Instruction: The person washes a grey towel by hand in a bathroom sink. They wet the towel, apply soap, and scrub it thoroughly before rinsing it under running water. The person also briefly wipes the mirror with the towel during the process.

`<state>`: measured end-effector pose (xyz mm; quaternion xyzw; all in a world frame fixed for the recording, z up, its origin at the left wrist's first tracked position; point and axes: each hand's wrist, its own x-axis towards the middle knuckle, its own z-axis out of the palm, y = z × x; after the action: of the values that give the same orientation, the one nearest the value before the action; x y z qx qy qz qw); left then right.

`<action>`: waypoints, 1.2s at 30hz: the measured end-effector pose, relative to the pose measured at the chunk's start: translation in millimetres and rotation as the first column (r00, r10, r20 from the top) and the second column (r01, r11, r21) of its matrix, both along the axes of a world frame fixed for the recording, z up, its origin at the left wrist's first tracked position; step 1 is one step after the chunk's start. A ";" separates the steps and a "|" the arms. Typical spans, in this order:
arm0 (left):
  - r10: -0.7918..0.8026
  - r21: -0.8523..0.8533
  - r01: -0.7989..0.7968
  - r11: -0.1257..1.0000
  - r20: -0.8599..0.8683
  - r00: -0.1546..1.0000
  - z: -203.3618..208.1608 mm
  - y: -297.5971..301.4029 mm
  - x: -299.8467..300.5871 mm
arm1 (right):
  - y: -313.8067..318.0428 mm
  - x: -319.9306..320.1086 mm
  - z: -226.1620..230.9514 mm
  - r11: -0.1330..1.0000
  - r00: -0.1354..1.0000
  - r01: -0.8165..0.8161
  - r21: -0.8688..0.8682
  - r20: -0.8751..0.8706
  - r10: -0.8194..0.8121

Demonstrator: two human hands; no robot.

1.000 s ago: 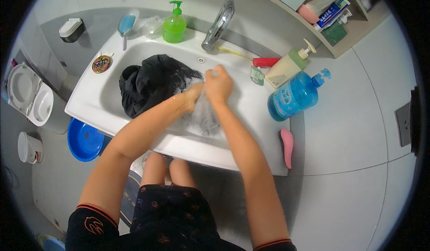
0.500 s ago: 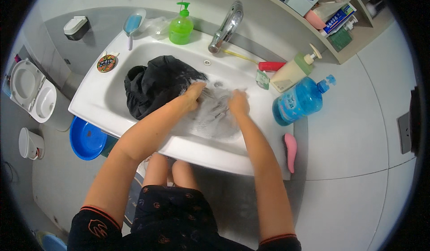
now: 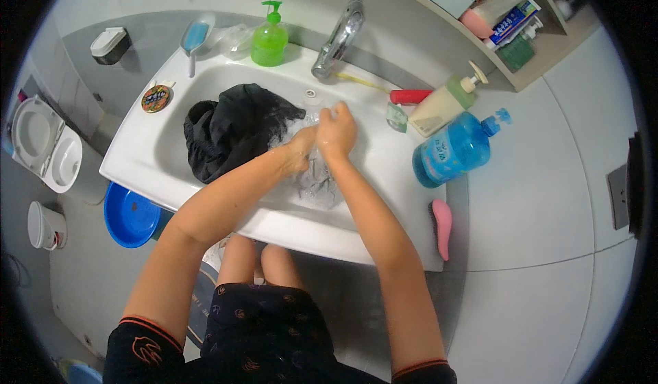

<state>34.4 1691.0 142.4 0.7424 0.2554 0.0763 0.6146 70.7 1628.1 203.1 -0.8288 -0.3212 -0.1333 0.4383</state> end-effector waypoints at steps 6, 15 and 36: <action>0.232 -0.500 -0.196 0.843 0.010 0.973 22.9 13.5 -27.4 | -8.3 -76.7 -4.8 0.968 0.956 -0.243 0.058 0.185 0.229; 0.191 -0.515 -0.149 0.844 0.029 0.981 11.8 11.3 -10.0 | -33.6 83.3 -39.1 0.983 0.985 0.159 -0.091 0.083 -0.151; 0.307 -0.825 -0.083 0.559 0.113 0.945 -1.4 40.8 -21.2 | -3.2 -86.3 10.4 0.856 0.854 -0.515 -0.035 0.057 0.516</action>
<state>13.2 1731.8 141.0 0.3309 0.2656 0.1098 0.8988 -15.6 1625.0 213.5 -0.7118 -0.5465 -0.0345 0.4399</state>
